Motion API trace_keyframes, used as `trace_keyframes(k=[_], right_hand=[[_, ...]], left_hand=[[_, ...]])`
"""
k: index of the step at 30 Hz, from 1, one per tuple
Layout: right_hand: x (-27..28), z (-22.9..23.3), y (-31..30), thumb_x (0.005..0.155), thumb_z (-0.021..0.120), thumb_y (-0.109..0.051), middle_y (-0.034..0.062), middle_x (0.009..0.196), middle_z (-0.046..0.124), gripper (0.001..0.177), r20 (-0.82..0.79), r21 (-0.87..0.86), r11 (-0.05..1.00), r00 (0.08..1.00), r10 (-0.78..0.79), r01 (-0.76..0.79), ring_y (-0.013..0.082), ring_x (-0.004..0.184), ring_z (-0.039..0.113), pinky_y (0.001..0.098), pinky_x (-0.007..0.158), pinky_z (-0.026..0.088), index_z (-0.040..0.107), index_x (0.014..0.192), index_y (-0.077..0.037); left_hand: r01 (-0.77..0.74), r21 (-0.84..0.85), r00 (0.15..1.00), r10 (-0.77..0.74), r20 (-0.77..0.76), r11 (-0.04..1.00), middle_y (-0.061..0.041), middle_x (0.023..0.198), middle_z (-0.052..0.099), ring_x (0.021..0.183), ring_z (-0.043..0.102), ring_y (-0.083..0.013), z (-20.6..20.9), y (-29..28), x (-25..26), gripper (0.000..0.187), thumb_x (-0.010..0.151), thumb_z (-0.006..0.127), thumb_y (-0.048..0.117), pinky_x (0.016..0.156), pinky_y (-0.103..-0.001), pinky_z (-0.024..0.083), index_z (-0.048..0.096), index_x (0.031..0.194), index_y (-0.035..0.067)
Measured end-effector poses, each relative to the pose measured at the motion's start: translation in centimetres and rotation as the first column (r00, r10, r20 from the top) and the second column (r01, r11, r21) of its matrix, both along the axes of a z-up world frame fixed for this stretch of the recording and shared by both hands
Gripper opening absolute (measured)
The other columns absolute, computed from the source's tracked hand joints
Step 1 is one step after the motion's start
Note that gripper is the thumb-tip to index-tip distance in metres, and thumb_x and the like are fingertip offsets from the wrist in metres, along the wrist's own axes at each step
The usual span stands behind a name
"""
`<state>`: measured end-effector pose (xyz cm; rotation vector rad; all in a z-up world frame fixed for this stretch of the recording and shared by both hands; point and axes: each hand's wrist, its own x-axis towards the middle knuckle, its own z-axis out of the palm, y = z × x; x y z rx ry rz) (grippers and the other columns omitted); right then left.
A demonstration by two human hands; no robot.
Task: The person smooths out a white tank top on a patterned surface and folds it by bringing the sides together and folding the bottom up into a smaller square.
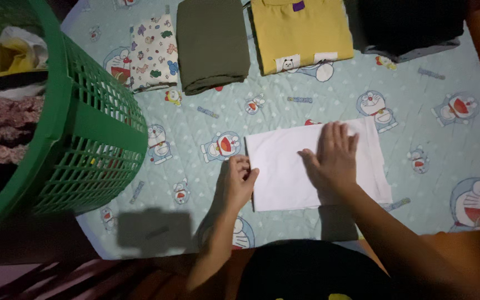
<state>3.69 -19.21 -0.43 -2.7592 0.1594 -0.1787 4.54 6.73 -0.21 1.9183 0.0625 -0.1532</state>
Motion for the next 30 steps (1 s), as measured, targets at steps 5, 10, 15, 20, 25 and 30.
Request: trace_keyframes(k=[5,10,15,20,25,30], right_hand=[[0.8,-0.9,-2.8,0.097,0.049,-0.062,0.0299,0.165,0.025,0.094,-0.014,-0.044,0.999,1.0,-0.008,0.007,0.0432,0.157,0.012,0.0651,0.122,-0.002,0.025,0.158,0.005],[2.1,0.1,-4.4,0.099,0.048,-0.059,0.0285,0.167,0.024,0.091,-0.055,-0.084,0.996,0.998,-0.033,0.028,0.042,0.157,0.012,0.0685,0.12,-0.002,0.024,0.159,0.005],[0.8,0.7,-3.8,0.097,0.047,-0.062,0.025,0.166,0.019,0.088,-0.103,-0.249,0.967,0.994,0.037,-0.062,0.0424,0.154,0.009,0.0685,0.116,-0.002,0.023,0.16,-0.005],[-2.6,1.0,-2.4,0.094,0.043,-0.066,0.0208,0.166,0.02,0.089,-0.187,-0.187,0.929,0.94,0.284,-0.318,0.0373,0.156,0.01,0.0671,0.119,-0.001,0.024,0.16,-0.01],[-4.8,1.4,-2.5,0.093,0.039,-0.073,0.0223,0.164,0.021,0.098,-0.242,-0.14,0.866,0.864,0.441,-0.48,0.0383,0.155,0.011,0.0634,0.12,0.001,0.023,0.156,0.0],[-7.0,1.8,-4.5,0.093,0.029,-0.079,0.0231,0.161,0.025,0.103,-0.116,-0.114,0.739,0.748,0.653,-0.663,0.039,0.153,0.013,0.0607,0.12,0.006,0.024,0.156,0.003]], left_hand=[[0.214,0.015,0.971,-0.211,-0.111,0.977,-0.015,0.132,0.059,0.093,0.071,-0.0192,2.7,0.7,-0.1,0.081,0.081,0.079,0.007,0.075,-0.031,0.061,0.045,0.153,0.023],[0.301,0.14,0.932,-0.26,-0.255,0.943,-0.011,0.149,0.055,0.108,0.069,-0.0244,4.5,-0.4,0.2,0.087,0.081,0.079,0.012,0.091,-0.033,0.056,0.041,0.157,0.034],[0.259,0.066,0.963,-0.253,-0.089,0.964,-0.015,0.155,0.053,0.134,0.06,-0.0276,1.7,-1.1,-0.7,0.093,0.077,0.078,0.008,0.105,-0.034,0.05,0.038,0.158,0.029],[0.252,-0.139,0.968,-0.247,0.053,0.958,-0.022,0.163,0.042,0.146,0.047,-0.0275,0.4,-2.4,-0.9,0.097,0.078,0.071,-0.004,0.115,-0.033,0.038,0.025,0.163,0.006],[0.253,-0.16,0.968,-0.249,0.043,0.954,-0.024,0.164,0.04,0.148,0.044,-0.0254,2.7,-4.0,-1.0,0.097,0.079,0.069,-0.004,0.116,-0.032,0.037,0.022,0.164,0.004],[0.28,-0.13,0.954,-0.261,0.145,0.951,-0.026,0.164,0.039,0.151,0.04,-0.0293,4.5,-5.9,-1.1,0.096,0.081,0.071,-0.003,0.119,-0.035,0.034,0.022,0.164,0.003]])
